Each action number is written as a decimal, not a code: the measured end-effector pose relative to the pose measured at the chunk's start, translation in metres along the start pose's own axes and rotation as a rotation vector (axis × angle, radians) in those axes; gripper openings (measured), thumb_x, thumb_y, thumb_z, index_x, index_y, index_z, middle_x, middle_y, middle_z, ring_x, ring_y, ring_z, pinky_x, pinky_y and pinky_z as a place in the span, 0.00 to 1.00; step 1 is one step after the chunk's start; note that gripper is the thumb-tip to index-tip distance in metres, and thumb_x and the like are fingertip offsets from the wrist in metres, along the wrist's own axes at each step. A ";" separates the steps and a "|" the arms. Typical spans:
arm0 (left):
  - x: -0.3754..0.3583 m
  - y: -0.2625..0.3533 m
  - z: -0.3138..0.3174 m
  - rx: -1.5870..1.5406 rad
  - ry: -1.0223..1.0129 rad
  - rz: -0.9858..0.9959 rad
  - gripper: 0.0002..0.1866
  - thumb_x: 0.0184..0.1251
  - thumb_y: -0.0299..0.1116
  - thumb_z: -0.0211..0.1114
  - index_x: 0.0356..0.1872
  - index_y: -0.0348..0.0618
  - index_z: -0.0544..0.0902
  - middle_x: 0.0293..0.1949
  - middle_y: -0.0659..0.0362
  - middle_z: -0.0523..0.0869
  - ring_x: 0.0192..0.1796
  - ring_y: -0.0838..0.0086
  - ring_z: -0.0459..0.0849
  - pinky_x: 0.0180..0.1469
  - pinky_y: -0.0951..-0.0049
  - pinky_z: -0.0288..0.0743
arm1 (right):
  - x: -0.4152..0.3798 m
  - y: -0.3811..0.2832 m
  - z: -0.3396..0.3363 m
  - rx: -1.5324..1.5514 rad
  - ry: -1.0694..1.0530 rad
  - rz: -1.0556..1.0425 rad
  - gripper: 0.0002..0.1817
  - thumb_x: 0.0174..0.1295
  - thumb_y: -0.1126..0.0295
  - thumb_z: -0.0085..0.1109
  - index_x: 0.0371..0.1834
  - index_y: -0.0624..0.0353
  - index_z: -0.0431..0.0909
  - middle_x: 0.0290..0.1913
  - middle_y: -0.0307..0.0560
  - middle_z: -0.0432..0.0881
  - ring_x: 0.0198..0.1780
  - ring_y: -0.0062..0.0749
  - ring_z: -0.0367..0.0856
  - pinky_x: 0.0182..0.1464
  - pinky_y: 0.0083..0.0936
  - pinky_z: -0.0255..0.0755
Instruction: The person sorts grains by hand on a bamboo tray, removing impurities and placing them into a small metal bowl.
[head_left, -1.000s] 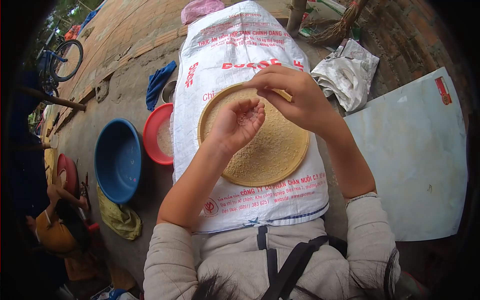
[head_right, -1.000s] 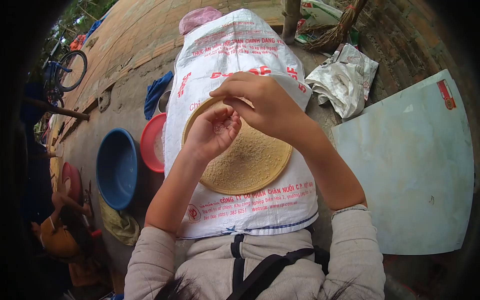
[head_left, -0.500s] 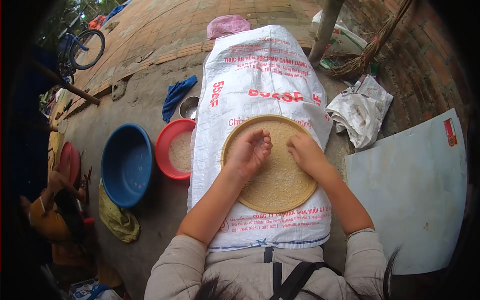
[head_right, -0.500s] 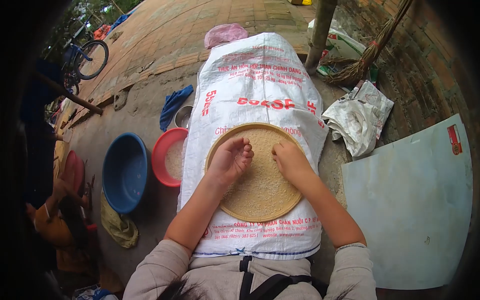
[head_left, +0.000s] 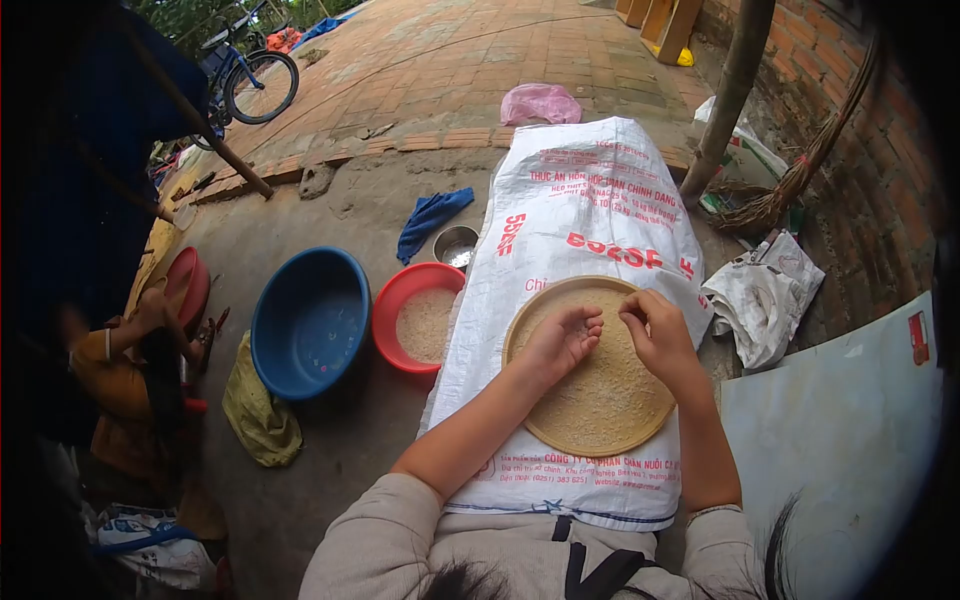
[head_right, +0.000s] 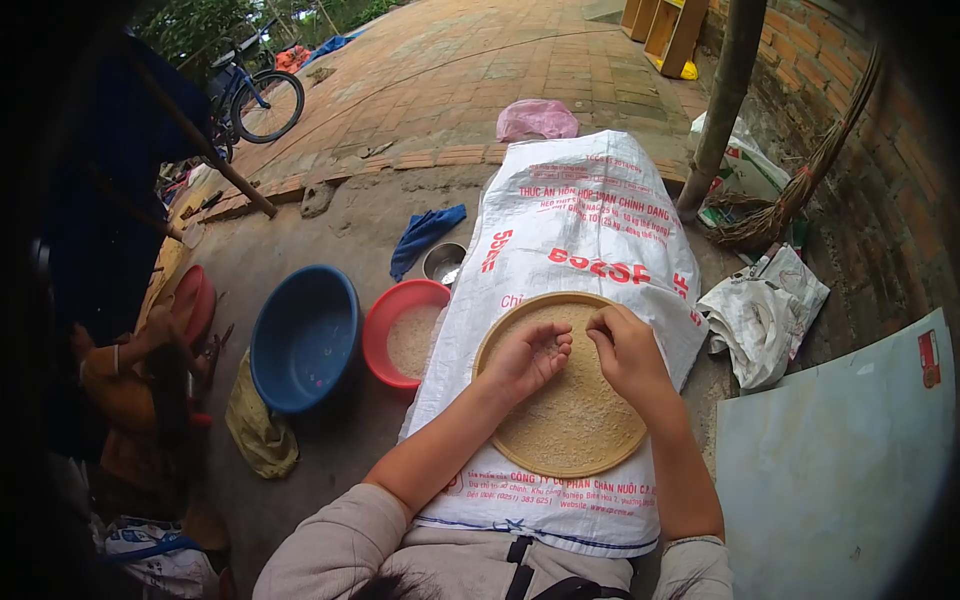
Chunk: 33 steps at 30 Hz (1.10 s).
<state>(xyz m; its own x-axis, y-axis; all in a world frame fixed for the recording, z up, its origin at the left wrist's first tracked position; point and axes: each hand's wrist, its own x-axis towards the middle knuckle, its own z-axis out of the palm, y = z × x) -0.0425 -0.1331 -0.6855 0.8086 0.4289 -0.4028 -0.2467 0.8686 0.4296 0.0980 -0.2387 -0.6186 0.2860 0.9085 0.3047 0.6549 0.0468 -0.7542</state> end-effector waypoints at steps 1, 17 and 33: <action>-0.002 0.000 0.002 -0.018 -0.003 0.018 0.12 0.72 0.35 0.52 0.44 0.36 0.75 0.35 0.59 0.79 0.37 0.75 0.81 0.40 0.79 0.80 | 0.004 -0.007 0.003 0.000 -0.002 -0.002 0.04 0.56 0.81 0.56 0.35 0.66 0.76 0.34 0.56 0.79 0.36 0.48 0.80 0.40 0.35 0.73; -0.008 0.008 -0.008 -0.127 0.063 0.206 0.10 0.68 0.36 0.56 0.37 0.40 0.77 0.28 0.62 0.77 0.30 0.78 0.75 0.31 0.81 0.70 | -0.041 0.001 0.026 -0.230 -0.336 -0.233 0.21 0.56 0.68 0.64 0.51 0.67 0.75 0.50 0.56 0.75 0.54 0.49 0.73 0.58 0.36 0.68; -0.010 0.017 -0.011 -0.022 0.183 0.165 0.09 0.70 0.35 0.54 0.39 0.40 0.77 0.39 0.58 0.79 0.39 0.72 0.78 0.42 0.75 0.77 | 0.019 -0.030 0.033 0.082 -0.017 -0.253 0.07 0.54 0.83 0.58 0.36 0.65 0.78 0.39 0.51 0.80 0.42 0.46 0.80 0.45 0.34 0.75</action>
<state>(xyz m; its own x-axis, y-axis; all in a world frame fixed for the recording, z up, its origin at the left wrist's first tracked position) -0.0608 -0.1201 -0.6831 0.6467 0.6015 -0.4690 -0.3806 0.7874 0.4849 0.0610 -0.2090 -0.6096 0.1078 0.8706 0.4801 0.6448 0.3063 -0.7003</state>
